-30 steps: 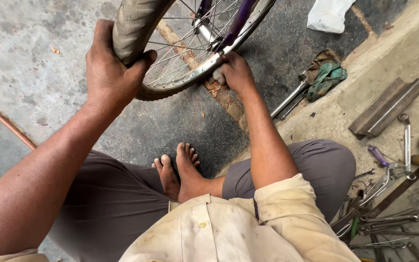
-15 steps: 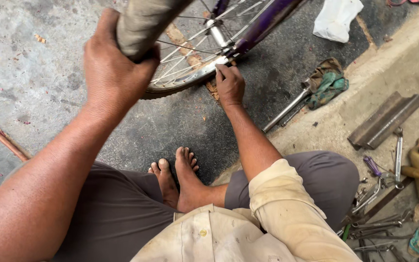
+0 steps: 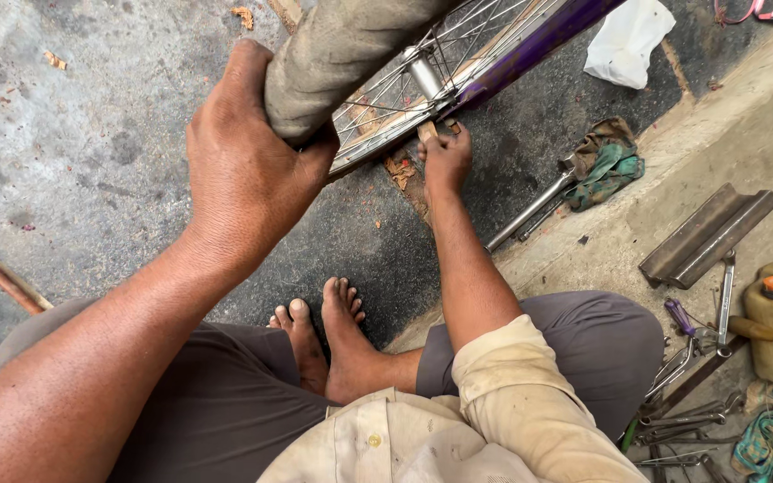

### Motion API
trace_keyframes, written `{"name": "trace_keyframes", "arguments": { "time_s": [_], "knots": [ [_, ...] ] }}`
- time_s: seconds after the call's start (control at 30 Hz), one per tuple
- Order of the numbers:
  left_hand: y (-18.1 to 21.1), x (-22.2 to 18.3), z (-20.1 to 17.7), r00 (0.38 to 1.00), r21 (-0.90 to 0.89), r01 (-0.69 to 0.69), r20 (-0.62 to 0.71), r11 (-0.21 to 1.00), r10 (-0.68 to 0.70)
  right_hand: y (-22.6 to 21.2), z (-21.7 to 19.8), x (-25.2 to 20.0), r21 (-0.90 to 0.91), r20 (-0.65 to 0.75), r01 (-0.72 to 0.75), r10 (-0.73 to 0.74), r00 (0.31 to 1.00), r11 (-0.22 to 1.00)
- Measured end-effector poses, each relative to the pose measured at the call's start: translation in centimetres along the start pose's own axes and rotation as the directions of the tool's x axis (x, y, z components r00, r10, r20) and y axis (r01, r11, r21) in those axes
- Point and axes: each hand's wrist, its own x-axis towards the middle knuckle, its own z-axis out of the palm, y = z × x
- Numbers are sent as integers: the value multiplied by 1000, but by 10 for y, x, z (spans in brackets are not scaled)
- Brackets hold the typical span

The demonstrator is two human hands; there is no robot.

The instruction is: The person pulls a tire away from a bicycle rim by hand and presses along the inner surface of the rim.

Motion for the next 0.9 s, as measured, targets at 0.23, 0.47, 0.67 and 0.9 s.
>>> {"name": "trace_keyframes", "arguments": {
  "time_s": [0.23, 0.47, 0.67, 0.9],
  "knots": [
    [6, -5, 3, 1000, -7, 11, 11, 1000, -11, -14, 24, -7, -83, 257, -304, 315, 914, 949],
    [2, -5, 6, 1000, -7, 17, 6, 1000, -17, 4, 25, 11, 8, 270, -359, 344, 899, 933],
    [3, -8, 7, 1000, -32, 21, 13, 999, -21, 20, 38, 6, -148, 168, -29, 54, 984, 989],
    [2, -9, 9, 1000, -13, 11, 7, 1000, -11, 61, 41, 32, -492, 131, 647, -686, 716, 582]
  ]
}}
